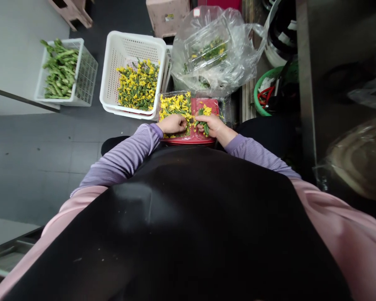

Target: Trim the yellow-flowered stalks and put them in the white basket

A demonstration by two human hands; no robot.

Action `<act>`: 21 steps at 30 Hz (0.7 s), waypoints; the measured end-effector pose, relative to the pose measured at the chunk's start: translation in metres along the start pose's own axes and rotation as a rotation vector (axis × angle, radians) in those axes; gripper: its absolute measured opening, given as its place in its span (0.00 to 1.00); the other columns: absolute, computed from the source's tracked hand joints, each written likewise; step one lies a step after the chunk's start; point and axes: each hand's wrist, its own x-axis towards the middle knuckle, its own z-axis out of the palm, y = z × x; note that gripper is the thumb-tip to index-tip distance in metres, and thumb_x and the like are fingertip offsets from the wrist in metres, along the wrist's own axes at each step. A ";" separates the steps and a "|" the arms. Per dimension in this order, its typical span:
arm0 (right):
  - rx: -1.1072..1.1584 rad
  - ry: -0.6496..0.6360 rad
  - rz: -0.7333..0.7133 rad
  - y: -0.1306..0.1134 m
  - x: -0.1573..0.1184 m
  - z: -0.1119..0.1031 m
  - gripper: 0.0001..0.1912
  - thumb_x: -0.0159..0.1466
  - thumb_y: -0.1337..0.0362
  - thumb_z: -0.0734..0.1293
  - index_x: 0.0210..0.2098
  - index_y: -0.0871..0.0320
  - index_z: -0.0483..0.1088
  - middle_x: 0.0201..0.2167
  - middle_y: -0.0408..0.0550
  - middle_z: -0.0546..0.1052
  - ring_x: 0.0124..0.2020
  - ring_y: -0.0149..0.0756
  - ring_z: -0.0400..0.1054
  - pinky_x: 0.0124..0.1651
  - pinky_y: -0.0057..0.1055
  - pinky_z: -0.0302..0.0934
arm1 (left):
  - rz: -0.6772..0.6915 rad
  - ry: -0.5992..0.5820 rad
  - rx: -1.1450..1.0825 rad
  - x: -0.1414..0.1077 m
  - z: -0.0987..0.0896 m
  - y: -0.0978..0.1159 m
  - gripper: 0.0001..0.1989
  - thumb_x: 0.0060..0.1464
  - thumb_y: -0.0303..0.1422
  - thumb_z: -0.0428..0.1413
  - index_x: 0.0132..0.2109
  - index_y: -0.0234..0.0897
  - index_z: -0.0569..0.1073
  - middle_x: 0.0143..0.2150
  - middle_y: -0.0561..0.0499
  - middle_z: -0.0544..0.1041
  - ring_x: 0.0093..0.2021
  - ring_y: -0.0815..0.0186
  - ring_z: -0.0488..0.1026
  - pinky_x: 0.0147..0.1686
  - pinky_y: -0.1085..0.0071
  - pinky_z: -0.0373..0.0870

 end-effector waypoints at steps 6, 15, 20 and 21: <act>-0.168 -0.075 -0.059 0.012 0.003 0.003 0.16 0.53 0.66 0.79 0.34 0.58 0.69 0.19 0.37 0.68 0.19 0.26 0.56 0.21 0.27 0.49 | -0.152 0.093 -0.817 -0.012 -0.006 0.007 0.09 0.53 0.30 0.68 0.32 0.33 0.76 0.21 0.56 0.69 0.21 0.75 0.62 0.27 0.73 0.60; -0.080 -0.116 -0.035 0.016 0.008 -0.003 0.19 0.54 0.59 0.81 0.34 0.57 0.70 0.21 0.39 0.70 0.20 0.26 0.57 0.22 0.27 0.52 | -0.238 0.134 -0.864 -0.019 -0.010 0.021 0.10 0.61 0.31 0.64 0.32 0.32 0.75 0.22 0.56 0.70 0.18 0.78 0.59 0.21 0.76 0.57; -0.044 -0.099 -0.021 0.014 0.010 -0.002 0.15 0.57 0.61 0.79 0.31 0.60 0.71 0.23 0.44 0.74 0.20 0.26 0.58 0.23 0.27 0.53 | -0.180 -0.049 -0.807 -0.031 -0.013 0.024 0.09 0.60 0.31 0.64 0.33 0.31 0.77 0.25 0.53 0.75 0.19 0.77 0.63 0.21 0.77 0.56; -0.038 -0.100 -0.013 0.014 0.009 -0.001 0.15 0.58 0.61 0.79 0.31 0.60 0.71 0.23 0.44 0.74 0.20 0.25 0.57 0.23 0.27 0.52 | -0.161 -0.042 -0.793 -0.032 -0.012 0.026 0.08 0.60 0.30 0.63 0.33 0.31 0.77 0.25 0.53 0.75 0.19 0.77 0.63 0.21 0.77 0.56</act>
